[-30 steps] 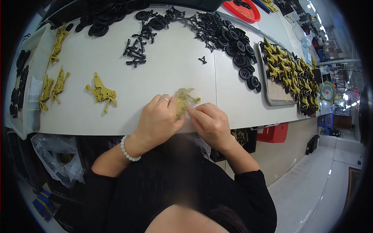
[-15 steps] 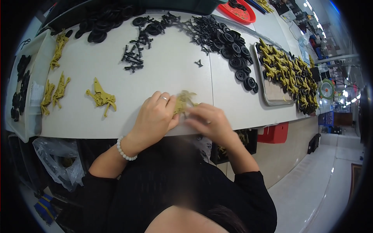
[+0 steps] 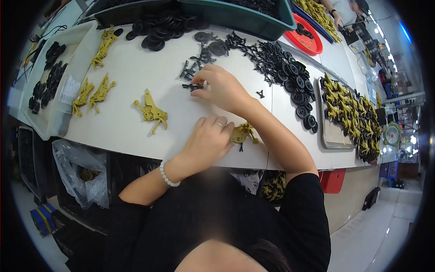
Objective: The person assembles small plastic toy motorcycles by hand, attaching toy wheels and engine parts to the toy motorcycle bodies.
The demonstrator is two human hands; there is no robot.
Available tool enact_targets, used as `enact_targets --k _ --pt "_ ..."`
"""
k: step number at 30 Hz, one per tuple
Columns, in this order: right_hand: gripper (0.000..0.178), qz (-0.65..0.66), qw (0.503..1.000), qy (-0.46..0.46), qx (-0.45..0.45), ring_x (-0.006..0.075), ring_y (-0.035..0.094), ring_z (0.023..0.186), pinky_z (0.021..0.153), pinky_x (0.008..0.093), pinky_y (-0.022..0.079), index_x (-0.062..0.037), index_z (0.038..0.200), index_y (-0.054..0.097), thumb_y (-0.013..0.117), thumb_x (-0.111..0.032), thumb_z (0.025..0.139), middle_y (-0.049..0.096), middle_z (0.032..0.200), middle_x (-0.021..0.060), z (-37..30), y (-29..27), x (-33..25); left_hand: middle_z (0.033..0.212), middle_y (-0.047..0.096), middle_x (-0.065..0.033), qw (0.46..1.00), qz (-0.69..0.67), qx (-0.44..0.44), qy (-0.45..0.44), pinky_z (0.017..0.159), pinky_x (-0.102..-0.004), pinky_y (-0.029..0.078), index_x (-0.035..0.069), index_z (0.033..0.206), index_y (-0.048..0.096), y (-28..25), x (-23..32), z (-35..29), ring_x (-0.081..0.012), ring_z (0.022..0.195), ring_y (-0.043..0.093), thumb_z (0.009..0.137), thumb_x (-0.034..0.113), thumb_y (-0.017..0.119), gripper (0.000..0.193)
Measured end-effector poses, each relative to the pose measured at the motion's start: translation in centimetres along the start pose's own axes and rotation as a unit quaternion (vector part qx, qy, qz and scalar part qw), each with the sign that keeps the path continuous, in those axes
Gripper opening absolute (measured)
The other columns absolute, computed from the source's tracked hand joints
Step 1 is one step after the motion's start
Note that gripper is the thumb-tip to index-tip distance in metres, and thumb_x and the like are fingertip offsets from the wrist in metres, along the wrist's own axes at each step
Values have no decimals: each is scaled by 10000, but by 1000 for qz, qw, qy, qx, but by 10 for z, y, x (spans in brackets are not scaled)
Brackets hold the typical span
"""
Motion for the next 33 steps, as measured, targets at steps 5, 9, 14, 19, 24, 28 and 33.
enact_targets --k 5,9,14,19,24,28,33 --pt "236 -100 994 -21 -36 296 597 833 767 361 490 -22 928 646 712 -172 759 618 924 126 6 12 5 1035 534 -108 999 -28 25 -2 835 -386 411 6 1095 599 -4 -1 -2 -270 1003 490 711 204 749 458" --pt "244 -68 994 63 -51 296 595 763 739 363 490 -9 928 644 716 -158 749 631 853 129 -21 -10 8 1034 532 -100 999 -43 23 -9 850 -391 404 17 1084 612 -3 -3 -5 -268 1006 488 702 215 757 454" --pt "219 54 974 222 -17 122 585 704 656 256 470 23 918 672 726 -113 754 648 754 68 -82 -52 31 1035 532 -92 998 -56 4 -16 857 -394 399 30 1087 620 0 -7 -5 -270 1006 486 700 194 757 442" --pt "147 132 941 310 -23 84 547 703 637 234 447 9 927 696 698 -73 805 617 747 20 -119 -60 47 1045 532 -85 998 -64 -4 -10 872 -395 393 49 1101 621 0 -6 -2 -272 1018 484 703 178 754 439" --pt "138 146 961 231 -51 98 554 776 676 242 451 -13 959 702 670 -60 833 618 841 19 -119 -62 35 1047 534 -80 998 -57 -12 -25 882 -398 388 54 1102 623 1 -5 -3 -269 1032 481 716 175 745 422" --pt "143 192 948 227 -111 103 555 766 678 250 451 -11 967 699 660 -63 840 621 832 24 -124 -56 32 1048 535 -79 998 -64 -12 -21 885 -396 386 52 1096 626 1 -5 -1 -267 1037 479 718 173 742 413" --pt "151 140 953 215 -163 139 569 753 700 267 454 -2 958 693 665 -78 830 622 831 53 -119 -53 30 1035 529 -77 998 -59 -7 -7 850 -385 382 60 1076 622 0 -4 0 -249 1010 482 717 155 740 390"
Point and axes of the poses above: each hand's wrist, its own z-axis towards the middle knuckle, its own y-axis out of the palm, x = y × z, the point moved 6 cm from there along z, towards the middle knuckle
